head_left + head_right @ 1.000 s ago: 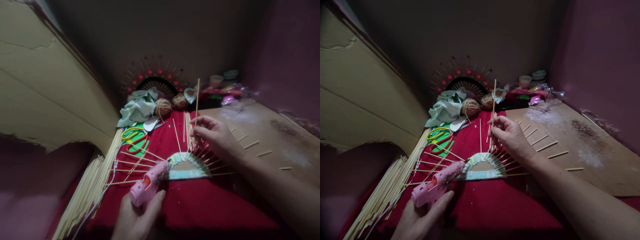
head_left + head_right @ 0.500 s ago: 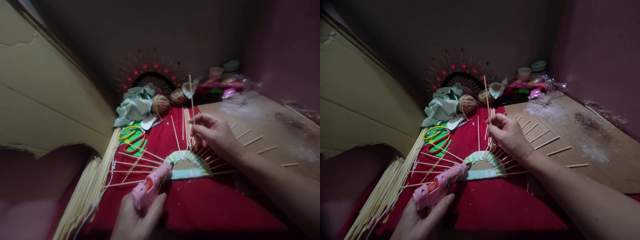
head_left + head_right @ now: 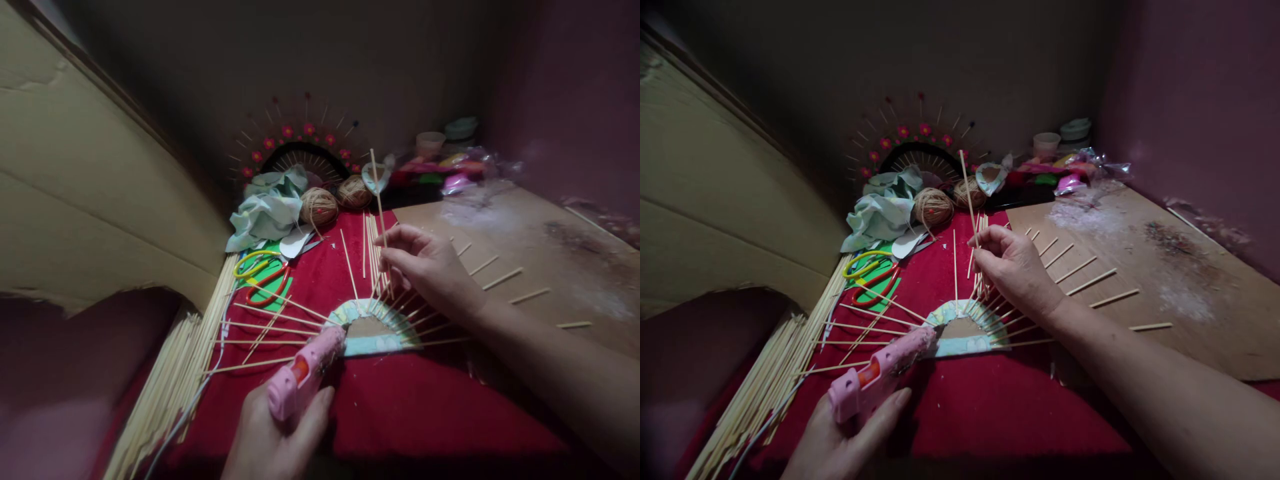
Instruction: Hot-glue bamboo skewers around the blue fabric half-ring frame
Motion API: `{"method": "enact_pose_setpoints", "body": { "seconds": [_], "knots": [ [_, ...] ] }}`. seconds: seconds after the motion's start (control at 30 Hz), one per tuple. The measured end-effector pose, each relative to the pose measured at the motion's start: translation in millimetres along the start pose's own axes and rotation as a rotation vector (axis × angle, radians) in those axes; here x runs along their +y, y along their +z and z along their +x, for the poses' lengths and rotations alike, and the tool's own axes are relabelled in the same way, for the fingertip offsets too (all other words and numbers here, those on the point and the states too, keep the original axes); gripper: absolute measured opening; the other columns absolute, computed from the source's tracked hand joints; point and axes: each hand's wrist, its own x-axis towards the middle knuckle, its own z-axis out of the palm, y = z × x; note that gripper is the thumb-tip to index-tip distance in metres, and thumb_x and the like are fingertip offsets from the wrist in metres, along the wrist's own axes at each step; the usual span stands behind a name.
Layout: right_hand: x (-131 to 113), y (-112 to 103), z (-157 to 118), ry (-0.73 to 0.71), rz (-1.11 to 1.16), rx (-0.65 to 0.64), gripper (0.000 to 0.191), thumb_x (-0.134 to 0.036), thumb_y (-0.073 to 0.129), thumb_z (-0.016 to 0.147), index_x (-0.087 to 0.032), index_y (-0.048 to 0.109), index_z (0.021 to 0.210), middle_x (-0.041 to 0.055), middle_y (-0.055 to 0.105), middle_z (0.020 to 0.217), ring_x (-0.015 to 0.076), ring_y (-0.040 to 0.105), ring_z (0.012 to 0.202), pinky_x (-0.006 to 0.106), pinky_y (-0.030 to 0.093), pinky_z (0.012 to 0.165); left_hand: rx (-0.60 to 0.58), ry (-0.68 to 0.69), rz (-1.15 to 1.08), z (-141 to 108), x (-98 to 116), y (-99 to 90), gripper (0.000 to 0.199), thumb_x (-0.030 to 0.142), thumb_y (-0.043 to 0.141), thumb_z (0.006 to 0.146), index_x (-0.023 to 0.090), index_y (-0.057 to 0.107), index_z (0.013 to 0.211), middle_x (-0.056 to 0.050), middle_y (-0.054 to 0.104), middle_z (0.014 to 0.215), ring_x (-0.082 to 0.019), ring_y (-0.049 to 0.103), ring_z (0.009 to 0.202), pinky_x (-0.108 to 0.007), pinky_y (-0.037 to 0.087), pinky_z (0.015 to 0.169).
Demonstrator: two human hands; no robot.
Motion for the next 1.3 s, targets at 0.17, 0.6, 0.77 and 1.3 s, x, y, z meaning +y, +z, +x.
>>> {"method": "enact_pose_setpoints", "body": {
  "seconds": [0.17,0.6,0.77,1.3],
  "knots": [
    [1,-1,0,-0.029,-0.007,0.015,0.014,-0.023,0.063,0.072,-0.015,0.061,0.084,-0.0036,0.060,0.057,0.0060,0.047,0.040,0.022,0.031,0.035,0.028,-0.009,0.015,-1,-6,-3.3,0.039,0.038,0.065,0.084,0.024,0.071,0.120,-0.003,0.070,0.127,-0.023,0.063,0.122,-0.028,0.046,0.107],
    [-2,0,-1,-0.031,-0.007,0.005,0.012,-0.021,0.062,0.073,-0.015,0.061,0.084,-0.0045,0.059,0.056,0.0058,0.045,0.040,0.022,0.032,0.036,0.061,0.003,0.059,-3,7,1.1,0.041,0.038,0.066,0.078,0.020,0.075,0.114,-0.007,0.080,0.088,-0.023,0.075,0.083,-0.036,0.053,0.100],
    [-2,0,-1,-0.038,-0.002,0.004,0.010,-0.020,0.062,0.073,-0.015,0.060,0.082,-0.0053,0.057,0.055,0.0055,0.043,0.040,0.021,0.033,0.036,0.064,0.019,0.041,-2,5,2.6,0.039,0.037,0.067,0.077,0.023,0.076,0.113,-0.007,0.079,0.103,-0.024,0.073,0.100,-0.034,0.051,0.102],
    [-2,0,-2,-0.057,0.003,-0.004,0.009,-0.019,0.061,0.074,-0.014,0.060,0.082,-0.0053,0.057,0.054,0.0053,0.043,0.041,0.021,0.033,0.037,0.124,-0.034,0.161,-2,4,-4.1,0.038,0.043,0.067,0.079,0.017,0.077,0.105,-0.005,0.075,0.069,-0.017,0.067,0.056,-0.024,0.058,0.056]
  ]
}}
